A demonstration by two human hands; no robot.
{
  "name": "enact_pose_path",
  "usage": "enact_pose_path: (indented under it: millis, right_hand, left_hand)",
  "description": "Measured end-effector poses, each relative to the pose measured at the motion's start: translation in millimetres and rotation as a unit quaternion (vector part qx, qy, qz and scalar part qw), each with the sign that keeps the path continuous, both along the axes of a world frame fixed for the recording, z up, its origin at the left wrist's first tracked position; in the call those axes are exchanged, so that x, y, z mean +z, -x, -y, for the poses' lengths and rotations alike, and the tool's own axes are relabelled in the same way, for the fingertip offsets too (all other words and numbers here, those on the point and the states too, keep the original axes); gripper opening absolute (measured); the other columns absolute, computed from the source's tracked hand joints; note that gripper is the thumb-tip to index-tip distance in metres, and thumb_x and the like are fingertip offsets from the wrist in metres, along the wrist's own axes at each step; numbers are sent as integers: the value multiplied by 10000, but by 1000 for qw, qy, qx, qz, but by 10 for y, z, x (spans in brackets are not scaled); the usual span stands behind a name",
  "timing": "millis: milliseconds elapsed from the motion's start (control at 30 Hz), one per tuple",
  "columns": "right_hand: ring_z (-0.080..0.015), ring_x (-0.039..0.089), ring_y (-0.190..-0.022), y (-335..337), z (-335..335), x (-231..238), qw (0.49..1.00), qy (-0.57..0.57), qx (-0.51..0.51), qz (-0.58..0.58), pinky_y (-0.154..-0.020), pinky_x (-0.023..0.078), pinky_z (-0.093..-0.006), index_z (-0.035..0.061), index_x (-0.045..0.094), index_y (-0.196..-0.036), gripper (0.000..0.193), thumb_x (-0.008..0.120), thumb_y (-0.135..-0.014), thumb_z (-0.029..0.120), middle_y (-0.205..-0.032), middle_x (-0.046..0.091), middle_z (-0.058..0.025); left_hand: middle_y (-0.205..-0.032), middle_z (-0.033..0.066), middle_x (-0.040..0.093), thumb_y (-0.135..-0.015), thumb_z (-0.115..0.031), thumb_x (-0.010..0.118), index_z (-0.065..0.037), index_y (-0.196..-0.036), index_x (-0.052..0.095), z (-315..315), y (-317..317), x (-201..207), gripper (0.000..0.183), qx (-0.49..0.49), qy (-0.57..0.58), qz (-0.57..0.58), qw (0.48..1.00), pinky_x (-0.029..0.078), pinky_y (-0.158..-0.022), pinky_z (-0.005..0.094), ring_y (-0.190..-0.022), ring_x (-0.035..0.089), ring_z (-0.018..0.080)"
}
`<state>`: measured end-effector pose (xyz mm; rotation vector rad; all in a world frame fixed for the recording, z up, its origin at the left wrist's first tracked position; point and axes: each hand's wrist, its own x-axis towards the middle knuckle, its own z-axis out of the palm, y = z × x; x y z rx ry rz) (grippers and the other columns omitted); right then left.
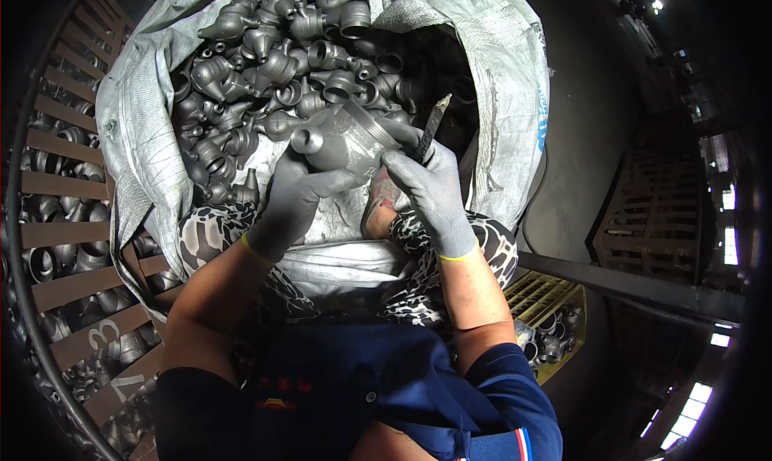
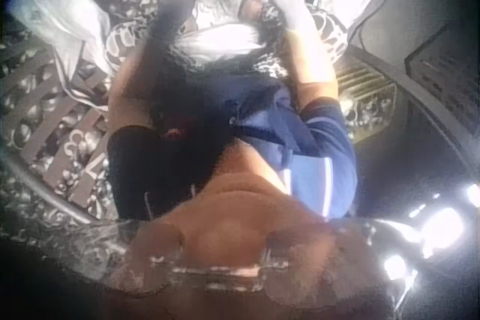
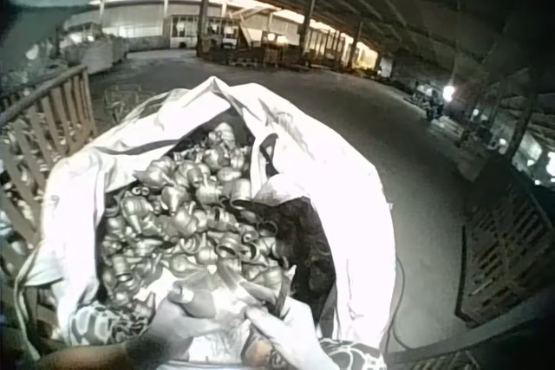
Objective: The recorder uses a metal scraper to clean and inspect various metal pipe fittings and a metal plate within an industrial workspace.
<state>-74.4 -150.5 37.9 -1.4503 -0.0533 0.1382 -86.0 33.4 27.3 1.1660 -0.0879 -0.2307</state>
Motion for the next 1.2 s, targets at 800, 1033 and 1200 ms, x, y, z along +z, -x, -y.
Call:
enact_pose_path:
  millis: [800, 1033, 1200]
  right_hand:
    - [-47, 566, -655, 5, 229, 29, 998, 5, -8, -61, -608, 464, -217, -13, 687, -798, 107, 731, -795, 85, -721, 664, -6]
    - [-44, 487, -557, -91, 373, -32, 976, 58, 185, -95, -523, 381, -207, 21, 668, -768, 172, 728, -810, 177, -642, 584, 26]
    - [-25, 452, -531, -130, 231, -227, 974, 32, 191, -117, -458, 329, -188, 25, 676, -796, 130, 693, -831, 149, -652, 590, 16]
  left_hand:
    - [-1321, 127, 492, -660, -38, 767, 31, -1394, 384, -122, -92, 150, 831, -130, -208, 64, 967, 425, -999, 308, -1195, 503, 179]
    - [-1107, 92, 636, -650, -106, 686, 14, -1197, 593, -255, -213, 482, 568, -264, -286, 126, 912, 460, -932, 290, -1048, 592, 157]
    - [-985, 100, 660, -635, -83, 651, 44, -1154, 592, -209, -183, 372, 537, -354, -259, -30, 898, 474, -788, 271, -881, 596, 145]
